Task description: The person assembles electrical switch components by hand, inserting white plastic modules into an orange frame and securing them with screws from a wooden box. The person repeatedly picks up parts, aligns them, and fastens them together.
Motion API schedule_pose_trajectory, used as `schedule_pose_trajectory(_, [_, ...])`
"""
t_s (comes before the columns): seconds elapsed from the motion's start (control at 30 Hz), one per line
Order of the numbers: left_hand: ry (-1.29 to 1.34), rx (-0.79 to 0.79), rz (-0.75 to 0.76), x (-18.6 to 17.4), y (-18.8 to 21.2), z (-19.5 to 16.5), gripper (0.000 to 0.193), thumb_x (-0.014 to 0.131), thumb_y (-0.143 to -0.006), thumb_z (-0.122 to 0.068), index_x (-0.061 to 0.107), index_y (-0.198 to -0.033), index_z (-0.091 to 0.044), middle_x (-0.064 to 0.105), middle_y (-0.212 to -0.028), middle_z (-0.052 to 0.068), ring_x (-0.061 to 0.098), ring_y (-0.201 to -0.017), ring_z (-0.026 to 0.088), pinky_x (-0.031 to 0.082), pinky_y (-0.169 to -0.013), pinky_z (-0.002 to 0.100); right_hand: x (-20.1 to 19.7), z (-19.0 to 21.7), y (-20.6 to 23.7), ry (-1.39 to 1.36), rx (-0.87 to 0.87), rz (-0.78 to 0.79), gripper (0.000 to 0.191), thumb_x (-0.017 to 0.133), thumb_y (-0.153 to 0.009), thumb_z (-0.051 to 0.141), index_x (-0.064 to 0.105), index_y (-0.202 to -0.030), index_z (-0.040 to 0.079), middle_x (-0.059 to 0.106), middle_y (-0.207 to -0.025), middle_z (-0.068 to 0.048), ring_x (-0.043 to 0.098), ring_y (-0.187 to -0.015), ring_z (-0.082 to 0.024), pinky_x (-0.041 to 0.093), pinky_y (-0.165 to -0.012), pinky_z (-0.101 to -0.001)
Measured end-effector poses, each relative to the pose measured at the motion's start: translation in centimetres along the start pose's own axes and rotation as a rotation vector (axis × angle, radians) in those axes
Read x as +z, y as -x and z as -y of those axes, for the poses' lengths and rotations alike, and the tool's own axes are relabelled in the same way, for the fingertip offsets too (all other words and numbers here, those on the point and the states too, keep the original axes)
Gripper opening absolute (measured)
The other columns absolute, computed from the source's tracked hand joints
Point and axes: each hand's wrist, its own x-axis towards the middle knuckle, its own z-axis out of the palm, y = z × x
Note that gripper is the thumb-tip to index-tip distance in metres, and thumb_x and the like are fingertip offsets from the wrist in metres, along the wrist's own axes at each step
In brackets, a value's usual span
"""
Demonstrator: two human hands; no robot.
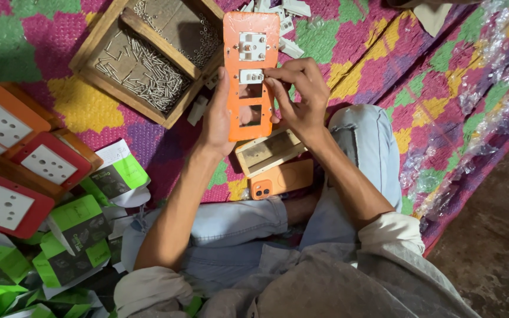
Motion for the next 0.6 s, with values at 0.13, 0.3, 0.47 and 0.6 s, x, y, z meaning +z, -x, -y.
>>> schedule_pose_trajectory(0.13, [-0.012, -0.001, -0.012, 0.01, -0.02, 0.05, 0.079, 0.030, -0.106, -0.067, 0.049, -0.144, -0.001, 0.065, -0.115, 0.014, 0.071, -0.089, 0.026, 0.063, -0.078, 0.042, -0.10, -0.30, 0.24, 0.017, 0.003, -0.005, 0.022, 0.086, -0.091, -0.003, 0.075, -0.109, 0.002, 0.064, -0.100, -0.010, 0.064, -0.088, -0.019, 0.052, -0.070, -0.0317])
schedule_pose_trajectory(0.3, [-0.061, -0.002, 0.001, 0.02, 0.11, -0.02, 0.083, 0.031, -0.104, -0.070, 0.050, -0.145, 0.000, 0.066, -0.112, 0.015, 0.072, -0.087, 0.027, 0.064, -0.076, 0.042, -0.19, -0.70, 0.41, 0.019, 0.024, -0.002, 0.021, 0.089, -0.092, 0.003, 0.075, -0.106, 0.004, 0.066, -0.100, -0.008, 0.065, -0.093, -0.018, 0.053, -0.074, -0.0304])
schedule_pose_trajectory(0.47, [-0.049, -0.014, -0.024, -0.03, 0.25, 0.11, 0.081, 0.031, -0.104, -0.068, 0.048, -0.146, -0.001, 0.066, -0.112, 0.015, 0.072, -0.087, 0.027, 0.065, -0.076, 0.042, -0.37, -0.49, 0.30, -0.072, 0.138, 0.014, 0.029, 0.091, -0.092, 0.010, 0.073, -0.114, 0.004, 0.061, -0.111, -0.007, 0.060, -0.102, -0.018, 0.052, -0.084, -0.0314])
schedule_pose_trajectory(0.6, [0.003, -0.006, -0.043, -0.56, 0.25, 0.09, 0.077, 0.032, -0.104, -0.067, 0.045, -0.148, -0.005, 0.067, -0.115, 0.015, 0.072, -0.089, 0.027, 0.062, -0.074, 0.040, -0.35, 0.04, 0.05, -0.141, 0.125, 0.063, 0.041, 0.091, -0.086, 0.015, 0.075, -0.122, 0.003, 0.056, -0.126, -0.009, 0.057, -0.114, -0.023, 0.052, -0.087, -0.0336])
